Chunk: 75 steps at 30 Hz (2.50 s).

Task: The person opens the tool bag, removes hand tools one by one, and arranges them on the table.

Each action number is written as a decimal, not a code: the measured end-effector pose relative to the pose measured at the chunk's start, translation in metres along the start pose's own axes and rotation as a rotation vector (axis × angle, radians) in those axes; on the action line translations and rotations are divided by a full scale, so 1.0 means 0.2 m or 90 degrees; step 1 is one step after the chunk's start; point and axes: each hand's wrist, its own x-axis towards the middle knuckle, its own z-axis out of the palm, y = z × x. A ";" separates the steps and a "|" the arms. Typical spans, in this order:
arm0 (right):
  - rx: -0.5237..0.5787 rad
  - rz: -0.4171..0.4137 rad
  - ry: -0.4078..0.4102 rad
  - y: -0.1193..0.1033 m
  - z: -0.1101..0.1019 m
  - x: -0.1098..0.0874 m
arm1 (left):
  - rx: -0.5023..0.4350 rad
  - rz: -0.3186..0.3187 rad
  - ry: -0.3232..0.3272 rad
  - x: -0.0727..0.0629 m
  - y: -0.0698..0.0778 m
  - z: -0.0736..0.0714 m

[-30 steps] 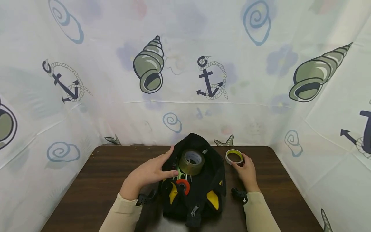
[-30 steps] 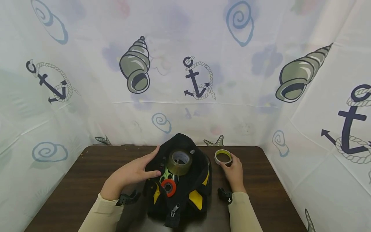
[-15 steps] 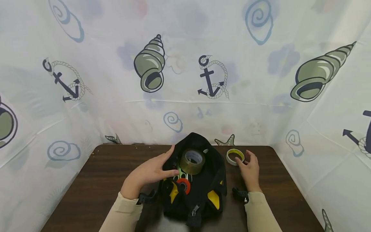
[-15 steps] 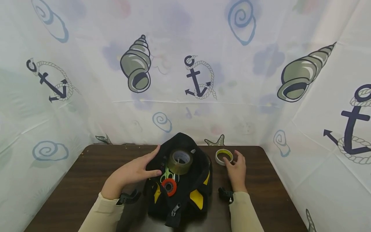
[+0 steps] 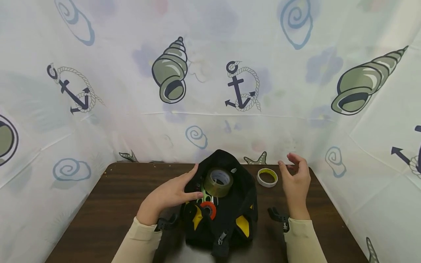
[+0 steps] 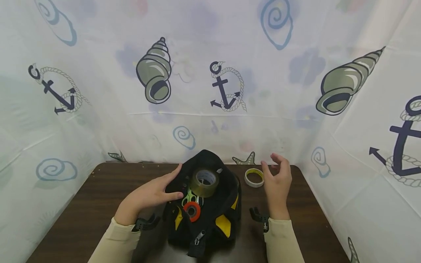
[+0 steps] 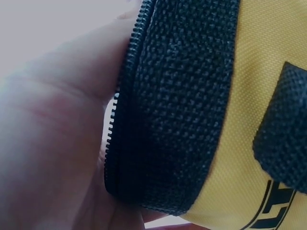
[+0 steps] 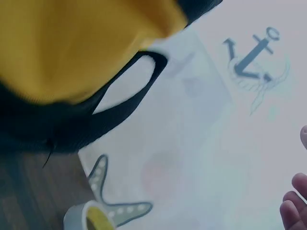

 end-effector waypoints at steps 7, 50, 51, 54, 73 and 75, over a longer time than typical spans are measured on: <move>0.054 -0.021 -0.019 -0.17 0.00 -0.02 | 0.004 0.006 0.004 0.01 -0.01 0.00; -0.012 -0.087 -0.532 -0.69 0.16 -0.24 | 0.008 0.007 -0.007 0.01 -0.01 0.01; -0.008 -0.078 -0.536 -0.69 0.18 -0.24 | 0.008 0.007 -0.007 0.01 -0.01 0.01; -0.008 -0.056 -0.553 -0.70 0.21 -0.24 | 0.010 0.007 -0.003 0.01 -0.02 0.01; -0.078 0.118 -0.638 -0.72 0.37 -0.18 | 0.004 0.021 -0.005 0.01 -0.04 0.00; -0.094 0.127 -0.648 -0.73 0.40 -0.17 | 0.003 0.021 -0.003 0.01 -0.03 0.00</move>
